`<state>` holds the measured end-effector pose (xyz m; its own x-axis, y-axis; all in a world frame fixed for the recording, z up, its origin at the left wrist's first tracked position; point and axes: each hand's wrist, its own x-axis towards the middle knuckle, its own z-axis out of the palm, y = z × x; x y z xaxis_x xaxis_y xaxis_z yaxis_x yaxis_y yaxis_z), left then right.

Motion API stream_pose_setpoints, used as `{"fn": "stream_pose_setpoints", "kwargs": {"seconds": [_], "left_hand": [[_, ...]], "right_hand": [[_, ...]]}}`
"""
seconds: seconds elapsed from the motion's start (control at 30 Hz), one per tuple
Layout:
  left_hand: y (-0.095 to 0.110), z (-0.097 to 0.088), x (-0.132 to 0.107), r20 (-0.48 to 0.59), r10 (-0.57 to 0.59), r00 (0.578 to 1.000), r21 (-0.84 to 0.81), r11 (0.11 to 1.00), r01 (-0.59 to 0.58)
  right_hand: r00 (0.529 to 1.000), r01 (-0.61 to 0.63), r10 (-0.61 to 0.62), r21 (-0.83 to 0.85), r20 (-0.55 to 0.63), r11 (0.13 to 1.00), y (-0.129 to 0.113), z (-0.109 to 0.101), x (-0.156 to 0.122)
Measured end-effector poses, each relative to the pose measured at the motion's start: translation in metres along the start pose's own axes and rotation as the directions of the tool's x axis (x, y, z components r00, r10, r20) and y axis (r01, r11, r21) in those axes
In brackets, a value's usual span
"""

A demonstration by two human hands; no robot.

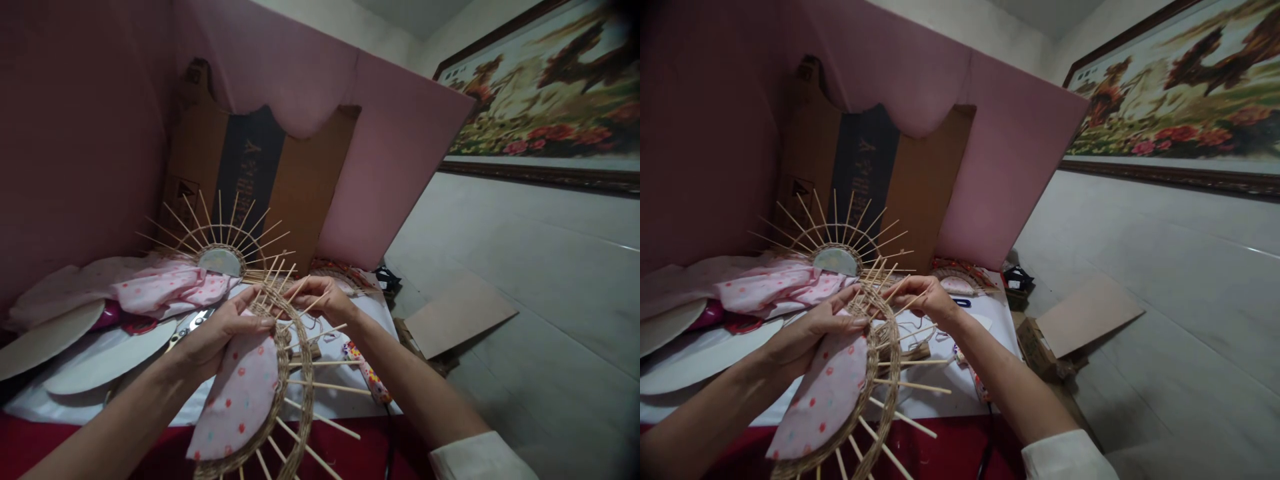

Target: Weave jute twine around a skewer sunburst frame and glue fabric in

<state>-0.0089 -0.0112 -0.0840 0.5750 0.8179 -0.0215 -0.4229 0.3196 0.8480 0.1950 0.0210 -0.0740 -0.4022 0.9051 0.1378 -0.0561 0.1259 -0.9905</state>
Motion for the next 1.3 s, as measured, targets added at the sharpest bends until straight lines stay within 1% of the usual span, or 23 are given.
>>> {"fn": "stream_pose_setpoints", "kwargs": {"seconds": [0.13, 0.2, 0.33, 0.47, 0.6, 0.77, 0.93, 1.13, 1.2, 1.3], "left_hand": [[0.001, 0.000, 0.001, -0.024, 0.003, 1.000, 0.001, 1.000, -0.003], [0.001, 0.000, 0.003, -0.036, 0.011, 0.999, 0.004, 1.000, -0.011], [-0.001, -0.002, 0.005, -0.062, 0.037, 0.997, 0.011, 0.999, -0.036], [-0.003, -0.003, 0.007, -0.095, 0.047, 0.994, 0.035, 0.998, -0.044], [-0.004, -0.002, 0.008, -0.097, 0.058, 0.994, 0.065, 0.997, -0.052], [-0.008, -0.003, 0.008, -0.078, 0.026, 0.997, 0.071, 0.997, -0.021], [-0.012, -0.001, 0.009, -0.075, -0.007, 0.997, 0.083, 0.996, 0.013], [-0.017, 0.003, 0.007, -0.043, 0.006, 0.999, 0.067, 0.998, -0.003], [-0.020, 0.002, 0.007, -0.044, 0.006, 0.999, 0.068, 0.998, -0.003], [-0.025, 0.002, 0.008, -0.054, 0.013, 0.998, 0.067, 0.998, -0.009]], "right_hand": [[0.992, -0.016, 0.007, -0.073, -0.129, 0.997, 0.004, -0.005, -0.004], [0.987, -0.029, 0.017, -0.069, -0.161, 0.997, 0.009, -0.008, -0.007], [0.982, -0.049, 0.041, -0.038, -0.184, 0.998, 0.016, -0.011, -0.014], [0.973, -0.063, 0.056, -0.026, -0.225, 0.998, 0.016, -0.011, -0.022], [0.965, -0.081, 0.075, -0.013, -0.253, 0.997, 0.017, -0.007, -0.034], [0.958, -0.111, 0.110, 0.010, -0.266, 0.994, 0.023, -0.002, -0.052], [0.935, -0.146, 0.155, 0.052, -0.319, 0.988, 0.025, 0.003, -0.068], [0.921, -0.116, 0.122, 0.038, -0.371, 0.992, 0.026, 0.010, -0.086], [0.919, -0.109, 0.098, -0.007, -0.382, 0.994, 0.029, 0.012, -0.090], [0.918, -0.064, 0.011, -0.120, -0.397, 0.991, 0.036, 0.014, -0.095]]}}
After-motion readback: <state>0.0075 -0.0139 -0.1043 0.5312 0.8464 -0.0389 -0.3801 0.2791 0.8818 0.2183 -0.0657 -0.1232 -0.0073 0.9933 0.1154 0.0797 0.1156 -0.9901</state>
